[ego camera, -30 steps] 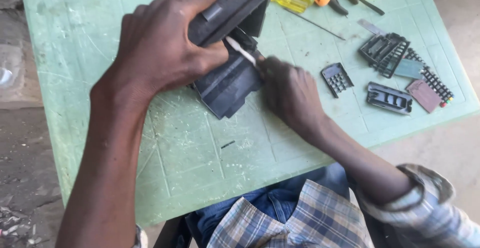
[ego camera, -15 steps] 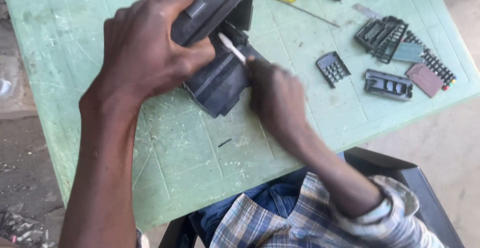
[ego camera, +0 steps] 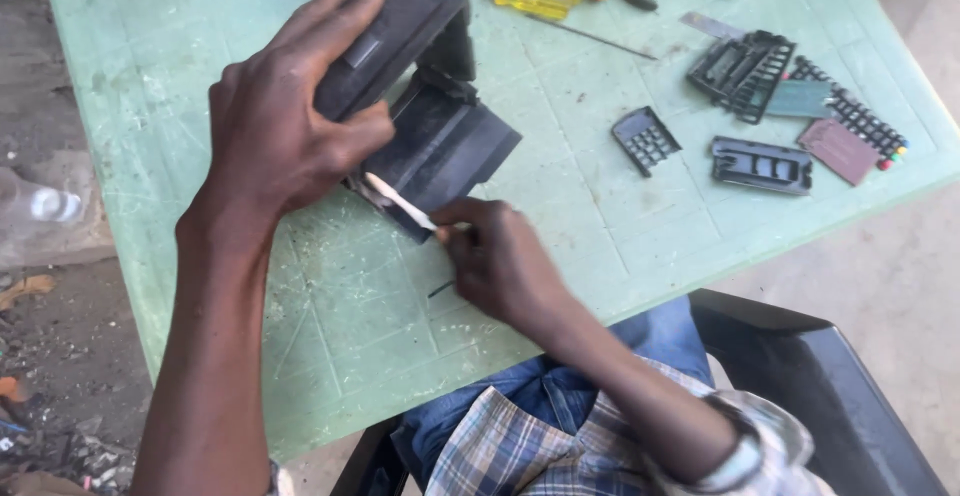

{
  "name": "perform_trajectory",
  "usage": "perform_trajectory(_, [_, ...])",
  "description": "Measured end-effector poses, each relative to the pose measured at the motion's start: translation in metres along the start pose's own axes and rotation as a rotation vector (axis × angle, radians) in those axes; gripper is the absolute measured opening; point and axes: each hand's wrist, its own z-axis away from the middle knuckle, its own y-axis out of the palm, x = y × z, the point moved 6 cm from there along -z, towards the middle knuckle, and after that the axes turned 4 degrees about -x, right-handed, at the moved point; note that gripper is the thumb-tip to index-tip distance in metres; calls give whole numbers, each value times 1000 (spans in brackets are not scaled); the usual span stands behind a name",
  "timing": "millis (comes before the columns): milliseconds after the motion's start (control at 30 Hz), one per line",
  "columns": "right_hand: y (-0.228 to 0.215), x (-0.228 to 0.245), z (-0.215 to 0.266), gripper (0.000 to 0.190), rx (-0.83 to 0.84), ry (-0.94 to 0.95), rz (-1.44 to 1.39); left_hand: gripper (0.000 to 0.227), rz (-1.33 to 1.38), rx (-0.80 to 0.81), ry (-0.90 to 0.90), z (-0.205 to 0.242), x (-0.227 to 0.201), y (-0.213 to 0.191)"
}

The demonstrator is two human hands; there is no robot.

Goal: Cleaning a black plastic fan housing using a toothbrush and other small tools to remove dust and debris.

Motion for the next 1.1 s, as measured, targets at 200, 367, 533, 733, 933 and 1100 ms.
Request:
perform_trajectory(200, [3, 13, 26, 27, -50, -15, -123, 77, -12, 17, -31, -4, -3, 0])
perform_trajectory(367, [0, -16, 12, 17, 33, 285, -335, 75, -28, 7, 49, -3, -11, -2])
perform_trajectory(533, [-84, -8, 34, 20, 8, 414, -451, 72, 315, -91, 85, 17, -8, -11])
perform_trajectory(733, [-89, -7, 33, 21, -130, 236, -134, 97, 723, -216, -92, 61, -1, 17])
perform_trajectory(933, [-75, 8, 30, 31, -215, 15, 179, 106, 651, -256, -224, 95, 18, 35])
perform_trajectory(1100, [-41, -3, -7, 33, -302, -198, 387, 108, 467, -277, -257, 95, 15, 45])
